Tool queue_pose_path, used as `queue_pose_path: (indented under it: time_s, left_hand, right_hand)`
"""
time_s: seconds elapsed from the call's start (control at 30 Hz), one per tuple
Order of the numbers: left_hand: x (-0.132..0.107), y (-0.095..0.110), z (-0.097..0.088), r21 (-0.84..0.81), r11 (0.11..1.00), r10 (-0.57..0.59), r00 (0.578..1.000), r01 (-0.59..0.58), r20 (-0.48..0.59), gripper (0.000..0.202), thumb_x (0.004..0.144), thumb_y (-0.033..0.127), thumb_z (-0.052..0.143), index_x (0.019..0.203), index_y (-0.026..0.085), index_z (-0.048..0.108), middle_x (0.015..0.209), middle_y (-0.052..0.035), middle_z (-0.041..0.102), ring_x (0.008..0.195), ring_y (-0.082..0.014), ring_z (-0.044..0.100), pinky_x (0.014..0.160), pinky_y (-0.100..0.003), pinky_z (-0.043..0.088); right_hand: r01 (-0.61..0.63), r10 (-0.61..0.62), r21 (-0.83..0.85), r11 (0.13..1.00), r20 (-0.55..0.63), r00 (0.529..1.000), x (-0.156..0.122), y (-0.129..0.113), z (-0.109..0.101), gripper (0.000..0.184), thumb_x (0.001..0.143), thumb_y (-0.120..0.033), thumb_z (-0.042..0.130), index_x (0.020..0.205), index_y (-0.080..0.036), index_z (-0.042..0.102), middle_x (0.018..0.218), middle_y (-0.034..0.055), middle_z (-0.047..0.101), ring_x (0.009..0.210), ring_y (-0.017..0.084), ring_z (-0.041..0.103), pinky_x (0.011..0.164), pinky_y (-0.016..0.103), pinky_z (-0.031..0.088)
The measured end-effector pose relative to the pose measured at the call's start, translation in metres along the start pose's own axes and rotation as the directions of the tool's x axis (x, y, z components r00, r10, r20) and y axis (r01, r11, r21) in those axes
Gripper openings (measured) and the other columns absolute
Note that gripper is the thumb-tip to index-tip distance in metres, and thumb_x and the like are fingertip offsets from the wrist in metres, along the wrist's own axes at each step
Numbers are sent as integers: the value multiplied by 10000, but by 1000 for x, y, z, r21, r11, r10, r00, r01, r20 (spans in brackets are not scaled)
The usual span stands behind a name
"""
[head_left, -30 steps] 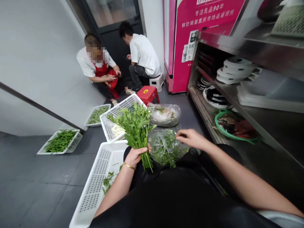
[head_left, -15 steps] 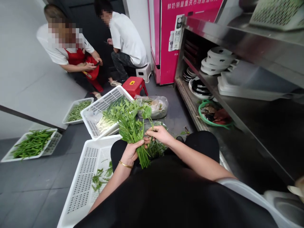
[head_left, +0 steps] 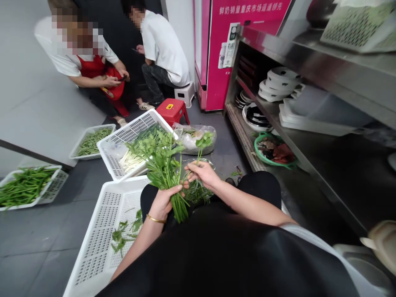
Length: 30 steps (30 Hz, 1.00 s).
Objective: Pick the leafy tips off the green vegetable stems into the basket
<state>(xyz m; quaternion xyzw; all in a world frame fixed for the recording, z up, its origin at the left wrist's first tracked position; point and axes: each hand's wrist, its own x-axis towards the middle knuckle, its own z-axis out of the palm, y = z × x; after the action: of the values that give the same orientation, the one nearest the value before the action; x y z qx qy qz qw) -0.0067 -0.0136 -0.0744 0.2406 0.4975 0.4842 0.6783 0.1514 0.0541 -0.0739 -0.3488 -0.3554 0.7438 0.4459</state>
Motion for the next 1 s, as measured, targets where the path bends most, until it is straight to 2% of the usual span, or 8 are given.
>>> queue_pose_path:
  time_s: [0.2,0.3,0.4,0.5,0.57,0.8,0.93,1.0]
  left_hand:
    - [-5,15,-1,86,996,32,991,-20,-132,210,520,175,805,671,63,711,610,-78,692,507,-124,605,464,-201,483]
    - [-6,25,-11,153,987,64,986,-40,-151,216,511,181,811,668,69,715,650,-91,705,569,-146,637,508,-209,505]
    - [-8,31,-13,254,965,108,985,-72,-132,224,534,207,809,694,76,721,677,-96,713,619,-166,656,543,-223,518]
    - [-9,34,-6,353,929,153,984,-110,-95,236,555,226,805,721,81,721,691,-99,717,628,-176,660,559,-235,521]
    - [-11,36,-1,403,906,173,983,-130,-70,240,564,237,800,732,84,720,709,-106,721,644,-190,666,577,-252,527]
    - [-13,39,3,414,906,147,981,-81,-129,250,575,252,787,755,90,723,755,-118,728,716,-217,682,630,-276,532]
    - [-11,38,11,392,917,138,983,-81,-121,257,555,228,795,744,80,704,695,-99,712,662,-193,668,564,-242,504]
    - [-8,36,17,373,923,158,976,-93,-147,243,545,218,798,713,84,685,651,-72,692,606,-172,651,534,-237,491]
  right_hand:
    - [7,81,-421,907,191,978,-12,-28,-8,311,696,-427,675,784,-131,640,602,8,626,543,120,617,527,237,519]
    - [361,-23,-805,472,398,917,-41,-67,-18,215,797,-343,593,751,-144,662,645,35,644,611,135,613,592,256,486]
    - [630,-337,-776,-11,596,729,-60,-104,-15,202,868,-262,504,895,-155,673,822,80,664,770,153,598,705,282,459]
    - [673,-390,-673,-305,733,557,-52,-128,-9,218,884,-214,473,1006,-183,651,962,93,651,966,194,546,839,351,407]
    - [696,-239,-594,-404,803,546,-37,-137,-11,199,880,-230,486,958,-192,664,954,84,645,1031,221,507,903,404,347]
    - [765,105,-593,-253,769,631,-18,-124,-46,199,841,-243,512,765,-174,683,680,24,610,676,130,503,720,283,355]
    - [583,-178,-791,-189,611,771,-15,-94,-58,156,721,-173,521,636,-152,650,645,34,596,651,134,501,713,292,360]
    - [473,-386,-873,115,400,831,-6,-81,-65,151,690,-181,501,627,-148,634,665,34,609,665,138,526,709,283,380]
